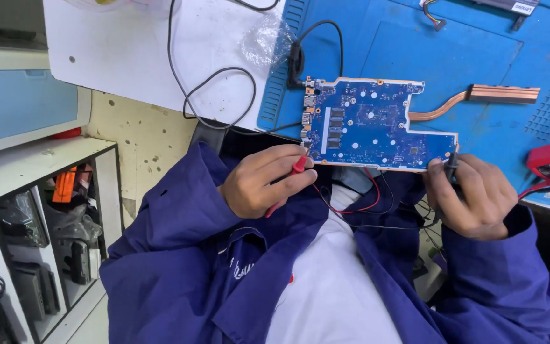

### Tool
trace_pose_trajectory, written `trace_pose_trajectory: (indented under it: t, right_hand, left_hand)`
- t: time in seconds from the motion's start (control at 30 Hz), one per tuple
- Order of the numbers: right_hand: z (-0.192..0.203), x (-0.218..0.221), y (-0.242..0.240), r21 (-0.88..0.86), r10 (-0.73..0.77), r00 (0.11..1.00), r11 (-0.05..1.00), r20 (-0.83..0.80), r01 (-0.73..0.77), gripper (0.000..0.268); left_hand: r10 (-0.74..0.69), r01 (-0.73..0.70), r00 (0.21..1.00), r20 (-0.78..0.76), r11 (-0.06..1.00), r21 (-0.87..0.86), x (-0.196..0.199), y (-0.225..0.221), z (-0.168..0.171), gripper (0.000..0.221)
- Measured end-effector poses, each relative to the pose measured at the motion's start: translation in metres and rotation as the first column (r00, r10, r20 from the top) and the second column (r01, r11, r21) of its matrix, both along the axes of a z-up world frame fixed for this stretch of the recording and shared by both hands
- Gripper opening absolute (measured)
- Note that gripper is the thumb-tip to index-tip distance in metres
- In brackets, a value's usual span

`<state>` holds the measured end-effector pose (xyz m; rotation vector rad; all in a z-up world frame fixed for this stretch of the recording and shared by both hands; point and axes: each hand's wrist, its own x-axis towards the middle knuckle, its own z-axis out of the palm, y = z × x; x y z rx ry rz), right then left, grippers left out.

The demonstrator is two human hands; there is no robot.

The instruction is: Using a digital multimeter to test electrical components and circuits on a laptop motherboard for diagnostics.

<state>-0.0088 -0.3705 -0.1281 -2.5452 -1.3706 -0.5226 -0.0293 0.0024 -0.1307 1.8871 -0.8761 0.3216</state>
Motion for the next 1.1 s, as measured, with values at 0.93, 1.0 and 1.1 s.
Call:
trace_pose_trajectory:
  t: [0.93,1.0,1.1]
  right_hand:
    - [0.063,0.023,-0.006,0.277,0.338,0.846,0.931,-0.412,-0.237,0.037]
    - [0.064,0.042,0.005,0.255,0.352,0.848,0.929,-0.397,-0.266,0.036]
    - [0.046,0.073,0.021,0.269,0.379,0.867,0.915,-0.325,-0.3,0.038]
  left_hand:
    - [0.278,-0.273,0.927,-0.253,0.96,0.055,-0.018,0.0,0.025,0.047]
    - [0.271,-0.271,0.941,-0.205,0.962,0.026,-0.002,0.001,0.016,0.042]
    - [0.308,-0.309,0.944,-0.118,0.951,0.005,0.021,0.0,0.009,0.031]
